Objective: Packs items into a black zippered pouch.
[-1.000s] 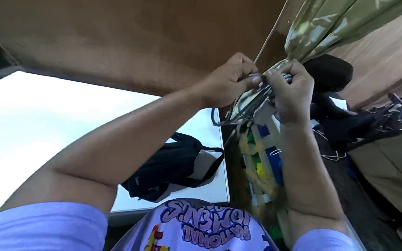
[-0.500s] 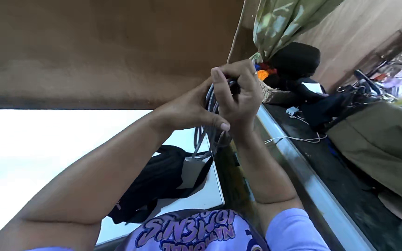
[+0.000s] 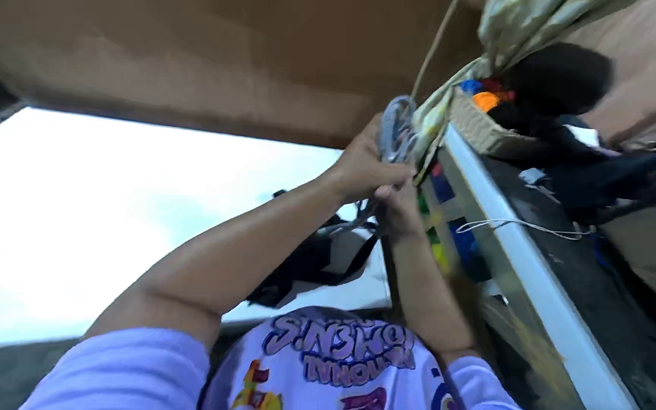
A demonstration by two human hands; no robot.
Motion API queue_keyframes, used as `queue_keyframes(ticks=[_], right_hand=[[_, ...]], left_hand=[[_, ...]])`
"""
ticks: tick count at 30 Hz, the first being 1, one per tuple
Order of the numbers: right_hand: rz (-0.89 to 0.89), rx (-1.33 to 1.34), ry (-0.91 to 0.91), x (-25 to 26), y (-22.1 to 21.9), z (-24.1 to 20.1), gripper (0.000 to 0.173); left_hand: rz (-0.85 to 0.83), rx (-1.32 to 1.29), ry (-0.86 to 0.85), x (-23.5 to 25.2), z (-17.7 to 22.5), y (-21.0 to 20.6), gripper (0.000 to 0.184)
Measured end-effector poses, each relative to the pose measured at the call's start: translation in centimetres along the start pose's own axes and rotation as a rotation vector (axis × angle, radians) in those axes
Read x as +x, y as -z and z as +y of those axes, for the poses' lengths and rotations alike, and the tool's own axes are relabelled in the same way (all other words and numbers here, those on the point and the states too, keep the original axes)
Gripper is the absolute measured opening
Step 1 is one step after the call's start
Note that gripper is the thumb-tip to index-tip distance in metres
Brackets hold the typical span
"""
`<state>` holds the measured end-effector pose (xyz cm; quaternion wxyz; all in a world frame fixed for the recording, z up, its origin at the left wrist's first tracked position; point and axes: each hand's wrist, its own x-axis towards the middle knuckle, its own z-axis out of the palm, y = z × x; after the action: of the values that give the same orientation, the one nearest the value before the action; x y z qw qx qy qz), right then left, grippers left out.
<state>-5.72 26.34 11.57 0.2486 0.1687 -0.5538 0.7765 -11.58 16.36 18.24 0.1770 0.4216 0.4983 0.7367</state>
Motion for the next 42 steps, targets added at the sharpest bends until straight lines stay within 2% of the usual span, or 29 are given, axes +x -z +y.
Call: queue_keyframes(ticks=[2, 3, 4, 6, 7, 9, 11, 13, 15, 17, 19, 20, 22, 24, 25, 27, 28, 29, 30, 31, 32, 36, 38, 40, 42], right_hand=[[-0.072, -0.024, -0.03, 0.6, -0.3, 0.0, 0.114], [-0.12, -0.077, -0.043, 0.5, -0.4, -0.2, 0.105], [-0.169, -0.126, -0.041, 0.3, -0.6, -0.2, 0.089], [-0.24, -0.148, -0.046, 0.3, -0.9, 0.3, 0.045], [-0.265, -0.137, -0.09, 0.3, -1.1, 0.7, 0.033], [-0.257, -0.097, -0.219, 0.0, -1.4, 1.4, 0.027], [-0.234, -0.114, -0.3, -0.1, -0.7, 1.6, 0.026], [-0.197, -0.197, -0.376, -1.1, 0.7, 0.3, 0.026], [-0.174, -0.252, -0.408, -2.1, 2.8, -1.0, 0.043], [0.009, -0.323, -0.412, -3.8, 3.8, -1.5, 0.053], [0.165, -0.446, -0.462, -5.6, 3.4, -1.3, 0.051], [0.171, -0.513, -0.497, -6.2, 2.6, -0.9, 0.049], [0.026, -0.617, -0.515, -6.8, -0.2, 0.5, 0.056], [-0.273, -0.726, -0.4, -6.9, -2.8, 3.1, 0.072], [-0.392, -0.805, -0.34, -6.7, -4.1, 4.3, 0.078], [-0.553, -0.883, -0.309, -6.2, -6.9, 6.3, 0.085], [-0.59, -0.892, -0.312, -5.9, -8.1, 7.3, 0.088], [-0.597, -0.891, -0.324, -5.8, -9.2, 8.0, 0.088], [-0.589, -0.891, -0.348, -5.7, -10.1, 8.5, 0.088], [-0.579, -0.895, -0.37, -5.7, -10.8, 8.9, 0.087], [-0.573, -0.907, -0.384, -5.8, -11.2, 9.1, 0.085], [-0.58, -0.975, -0.439, -6.3, -10.7, 8.6, 0.081], [-0.552, -1.057, -0.453, -6.4, -9.5, 7.8, 0.081], [-0.495, -1.144, -0.467, -6.7, -8.1, 7.5, 0.082], [-0.406, -1.186, -0.499, -7.2, -6.9, 6.7, 0.082]], left_hand=[[-0.003, 0.135, -0.079, -0.1, -0.1, 1.2, 0.07], [-0.021, 0.335, -0.119, -0.4, 0.2, 2.0, 0.071], [-0.051, 0.58, -0.144, -1.0, 0.8, 2.8, 0.073], [-0.122, 0.986, -0.128, -1.5, 2.1, 4.1, 0.079], [-0.166, 1.072, -0.084, -1.8, 2.5, 4.7, 0.085], [-0.258, 1.069, -0.007, -2.2, 2.7, 5.9, 0.089], [-0.32, 0.922, 0.024, -2.4, 2.6, 7.8, 0.083], [-0.388, 0.834, 0.177, -3.2, 3.4, 11.1, 0.085], [-0.433, 1.0, 0.374, -5.3, 3.3, 16.0, 0.075], [-0.548, 1.22, 0.645, -8.7, 1.6, 21.1, 0.059], [-0.645, 1.222, 0.851, -12.3, -0.9, 23.8, 0.053], [-0.647, 1.173, 0.887, -13.6, -1.8, 24.3, 0.049], [-0.6, 1.116, 0.836, -15.4, -2.6, 25.0, 0.038], [-0.59, 1.124, 0.679, -17.1, -3.1, 26.4, 0.028], [-0.608, 1.124, 0.631, -17.5, -3.6, 27.1, 0.03], [-0.633, 1.06, 0.706, -17.7, -4.8, 27.8, 0.04], [-0.585, 1.02, 0.718, -18.1, -5.5, 27.9, 0.037], [-0.509, 1.005, 0.657, -18.9, -6.1, 28.0, 0.031], [-0.461, 1.022, 0.506, -19.7, -6.7, 28.1, 0.031], [-0.455, 1.037, 0.39, -20.2, -6.8, 28.3, 0.032], [-0.455, 1.041, 0.343, -20.5, -6.4, 27.9, 0.032], [-0.369, 0.966, 0.334, -22.3, -5.2, 23.8, 0.037], [-0.33, 0.932, 0.289, -23.4, -5.9, 21.2, 0.032], [-0.256, 0.999, 0.269, -24.2, -6.9, 18.4, 0.027], [-0.257, 1.073, 0.209, -24.0, -8.0, 16.1, 0.027]])
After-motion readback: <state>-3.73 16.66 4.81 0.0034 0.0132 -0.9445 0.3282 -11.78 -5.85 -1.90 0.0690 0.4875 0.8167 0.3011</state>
